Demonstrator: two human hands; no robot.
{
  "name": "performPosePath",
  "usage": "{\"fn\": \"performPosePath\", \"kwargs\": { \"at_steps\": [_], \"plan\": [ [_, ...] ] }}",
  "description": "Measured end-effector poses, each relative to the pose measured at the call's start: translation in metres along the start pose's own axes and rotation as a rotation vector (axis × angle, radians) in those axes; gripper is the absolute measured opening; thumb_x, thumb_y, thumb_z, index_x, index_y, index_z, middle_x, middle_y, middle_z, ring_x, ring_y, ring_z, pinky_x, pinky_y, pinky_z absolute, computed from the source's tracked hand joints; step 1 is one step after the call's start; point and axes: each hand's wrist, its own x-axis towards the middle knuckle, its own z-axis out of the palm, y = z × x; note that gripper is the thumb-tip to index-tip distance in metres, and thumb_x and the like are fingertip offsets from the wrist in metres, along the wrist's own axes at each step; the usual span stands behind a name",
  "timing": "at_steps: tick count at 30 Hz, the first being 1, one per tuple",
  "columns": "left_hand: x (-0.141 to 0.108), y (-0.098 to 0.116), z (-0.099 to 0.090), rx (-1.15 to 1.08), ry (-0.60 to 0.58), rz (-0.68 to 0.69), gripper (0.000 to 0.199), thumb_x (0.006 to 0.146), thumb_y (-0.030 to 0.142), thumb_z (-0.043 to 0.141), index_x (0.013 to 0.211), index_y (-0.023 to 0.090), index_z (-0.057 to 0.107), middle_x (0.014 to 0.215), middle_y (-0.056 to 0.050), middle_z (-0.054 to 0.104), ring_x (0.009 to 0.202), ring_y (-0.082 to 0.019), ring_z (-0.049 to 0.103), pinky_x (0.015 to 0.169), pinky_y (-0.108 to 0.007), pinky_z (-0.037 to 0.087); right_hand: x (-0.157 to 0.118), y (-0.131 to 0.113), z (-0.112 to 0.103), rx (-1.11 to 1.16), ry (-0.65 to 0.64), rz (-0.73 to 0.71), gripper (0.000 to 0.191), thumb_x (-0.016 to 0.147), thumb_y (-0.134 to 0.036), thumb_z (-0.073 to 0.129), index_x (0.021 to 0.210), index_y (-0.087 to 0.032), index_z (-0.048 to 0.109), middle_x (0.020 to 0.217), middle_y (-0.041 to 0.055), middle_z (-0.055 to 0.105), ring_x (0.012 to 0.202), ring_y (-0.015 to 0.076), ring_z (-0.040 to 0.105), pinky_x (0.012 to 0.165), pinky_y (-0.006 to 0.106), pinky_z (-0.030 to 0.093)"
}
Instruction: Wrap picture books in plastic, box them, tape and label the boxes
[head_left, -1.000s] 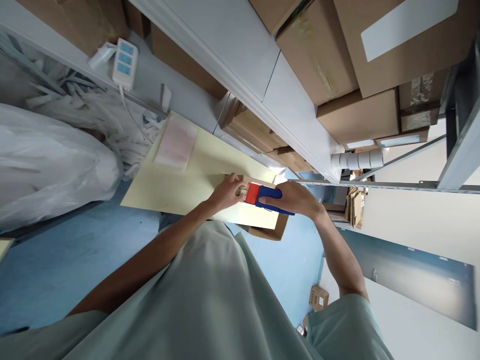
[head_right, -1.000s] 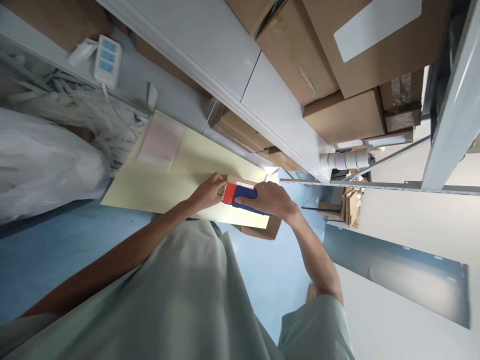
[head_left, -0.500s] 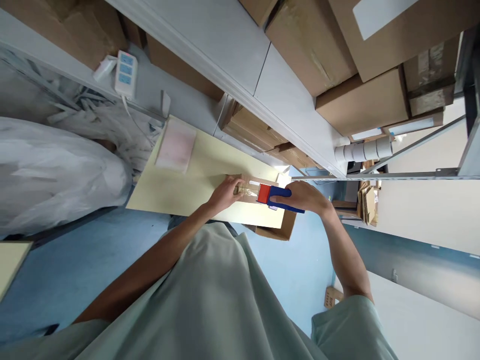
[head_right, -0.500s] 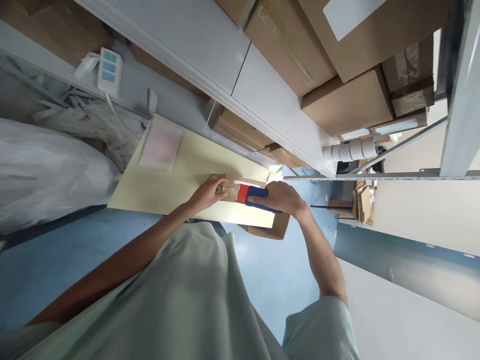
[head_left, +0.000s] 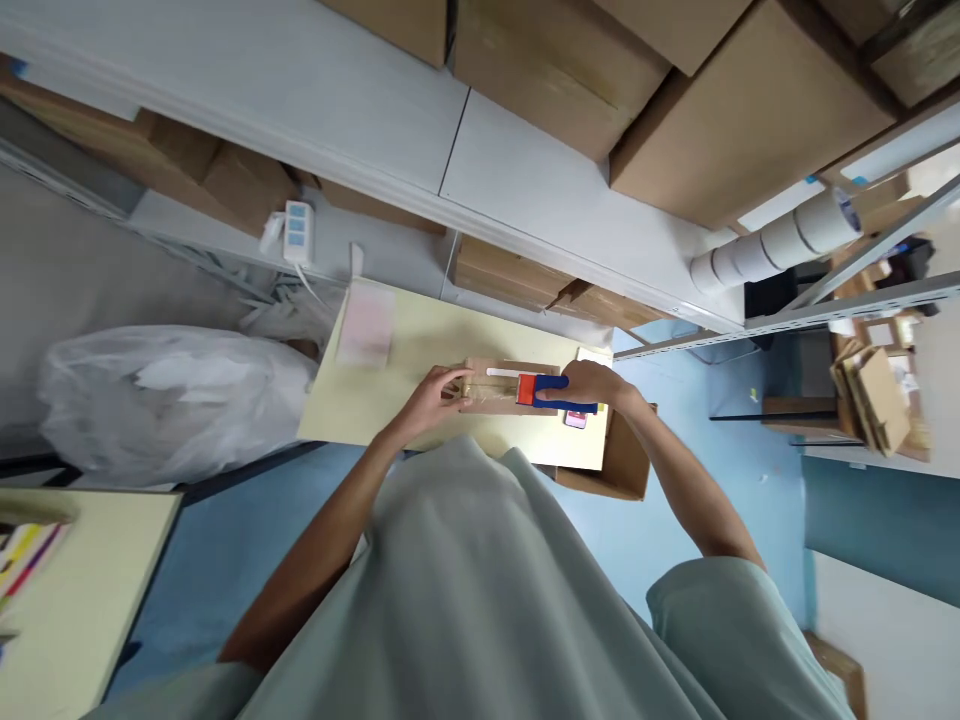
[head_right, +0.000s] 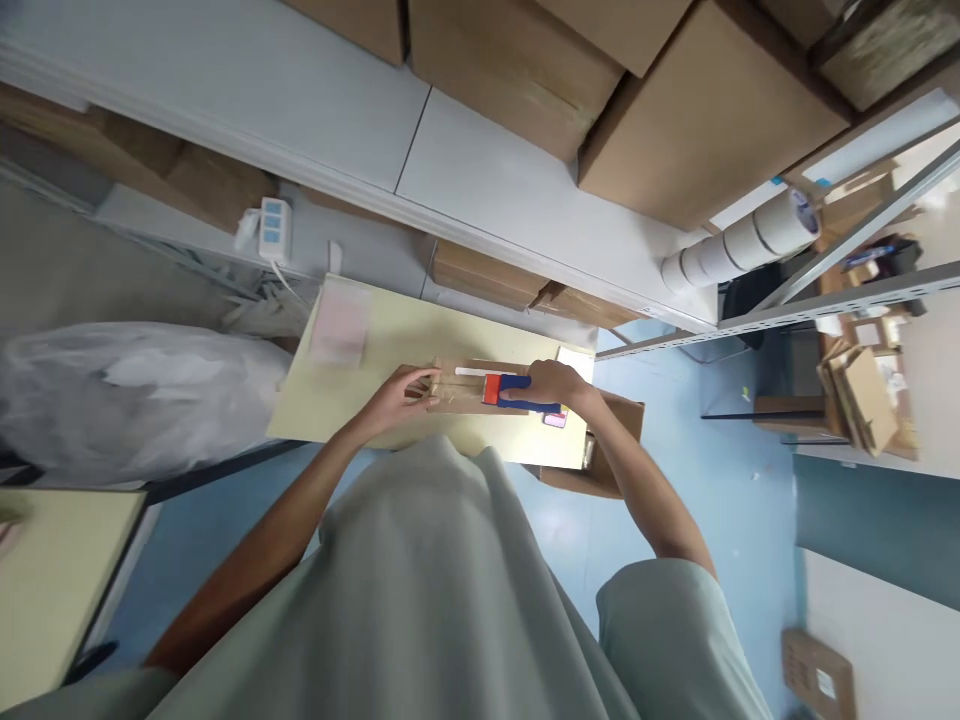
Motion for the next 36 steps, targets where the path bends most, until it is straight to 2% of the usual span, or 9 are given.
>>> {"fn": "performPosePath", "kwargs": {
  "at_steps": [4, 10, 13, 19, 23, 27, 30, 33, 36],
  "plan": [
    [-0.009, 0.008, 0.008, -0.028, 0.065, -0.093, 0.068, 0.083, 0.057, 0.082, 0.14, 0.024, 0.066, 0.139, -0.012, 0.067, 0.114, -0.025, 0.073, 0.104, -0.046, 0.064, 0.024, 0.015, 0.013, 0.045, -0.015, -0.077, 0.073, 0.085, -0.09, 0.072, 0.098, -0.019, 0.078, 0.095, 0.0158, 0.083, 0.082, 0.0284, 0.078, 0.066, 0.032, 0.049],
    [-0.017, 0.009, 0.034, -0.106, 0.295, -0.253, 0.077, 0.072, 0.064, 0.088, 0.13, 0.018, 0.068, 0.129, -0.016, 0.077, 0.114, -0.027, 0.077, 0.108, -0.049, 0.062, 0.028, 0.017, 0.022, 0.018, 0.04, -0.123, 0.07, 0.096, -0.082, 0.065, 0.116, -0.017, 0.08, 0.113, 0.0209, 0.083, 0.106, 0.0363, 0.079, 0.081, 0.036, 0.055],
    [-0.018, 0.016, 0.051, -0.084, 0.425, -0.308, 0.07, 0.074, 0.065, 0.088, 0.123, 0.016, 0.076, 0.12, -0.014, 0.082, 0.11, -0.028, 0.079, 0.106, -0.045, 0.063, 0.023, 0.012, 0.023, 0.0, 0.042, -0.109, 0.066, 0.101, -0.075, 0.061, 0.121, -0.015, 0.08, 0.12, 0.0213, 0.082, 0.115, 0.0369, 0.078, 0.087, 0.036, 0.056],
    [-0.004, 0.029, 0.082, 0.107, 0.783, -0.378, 0.045, 0.088, 0.057, 0.08, 0.108, 0.017, 0.087, 0.106, -0.01, 0.087, 0.106, -0.029, 0.081, 0.1, -0.038, 0.064, 0.019, 0.007, 0.026, 0.005, 0.071, -0.09, 0.056, 0.105, -0.064, 0.061, 0.127, -0.015, 0.079, 0.124, 0.0207, 0.082, 0.12, 0.0342, 0.078, 0.09, 0.034, 0.057],
    [0.004, 0.029, 0.09, 0.162, 0.876, -0.374, 0.032, 0.09, 0.047, 0.079, 0.102, 0.02, 0.089, 0.107, -0.007, 0.088, 0.106, -0.031, 0.082, 0.1, -0.04, 0.064, 0.018, 0.004, 0.027, 0.02, 0.075, -0.089, 0.054, 0.106, -0.061, 0.061, 0.128, -0.014, 0.079, 0.128, 0.0221, 0.08, 0.121, 0.0346, 0.077, 0.092, 0.035, 0.057],
    [0.004, 0.028, 0.084, 0.206, 0.931, -0.383, 0.026, 0.089, 0.041, 0.079, 0.097, 0.02, 0.09, 0.103, -0.006, 0.088, 0.103, -0.032, 0.083, 0.099, -0.041, 0.065, 0.016, -0.001, 0.028, 0.062, 0.075, -0.103, 0.057, 0.105, -0.063, 0.062, 0.131, -0.015, 0.078, 0.131, 0.023, 0.079, 0.122, 0.0342, 0.077, 0.094, 0.035, 0.056],
    [-0.001, 0.027, 0.066, 0.253, 0.946, -0.392, 0.025, 0.088, 0.039, 0.078, 0.097, 0.019, 0.091, 0.101, -0.006, 0.088, 0.102, -0.032, 0.083, 0.099, -0.041, 0.065, 0.01, 0.006, 0.025, 0.108, 0.064, -0.145, 0.058, 0.105, -0.067, 0.061, 0.131, -0.017, 0.077, 0.126, 0.021, 0.081, 0.12, 0.0342, 0.078, 0.092, 0.034, 0.056],
    [-0.011, 0.024, 0.044, 0.297, 0.959, -0.422, 0.024, 0.087, 0.038, 0.079, 0.096, 0.019, 0.091, 0.098, -0.003, 0.088, 0.104, -0.033, 0.083, 0.101, -0.042, 0.064, 0.0, 0.031, 0.02, 0.124, 0.045, -0.149, 0.065, 0.104, -0.074, 0.059, 0.117, -0.014, 0.08, 0.109, 0.0212, 0.084, 0.108, 0.0347, 0.081, 0.084, 0.033, 0.056],
    [-0.021, 0.019, 0.027, 0.326, 0.956, -0.462, 0.023, 0.086, 0.038, 0.08, 0.096, 0.021, 0.09, 0.095, 0.0, 0.088, 0.107, -0.033, 0.082, 0.101, -0.041, 0.064, -0.01, 0.065, 0.015, 0.183, -0.058, -0.158, 0.07, 0.1, -0.08, 0.06, 0.096, -0.013, 0.081, 0.082, 0.017, 0.082, 0.081, 0.0288, 0.082, 0.072, 0.03, 0.054]
  ]
}}
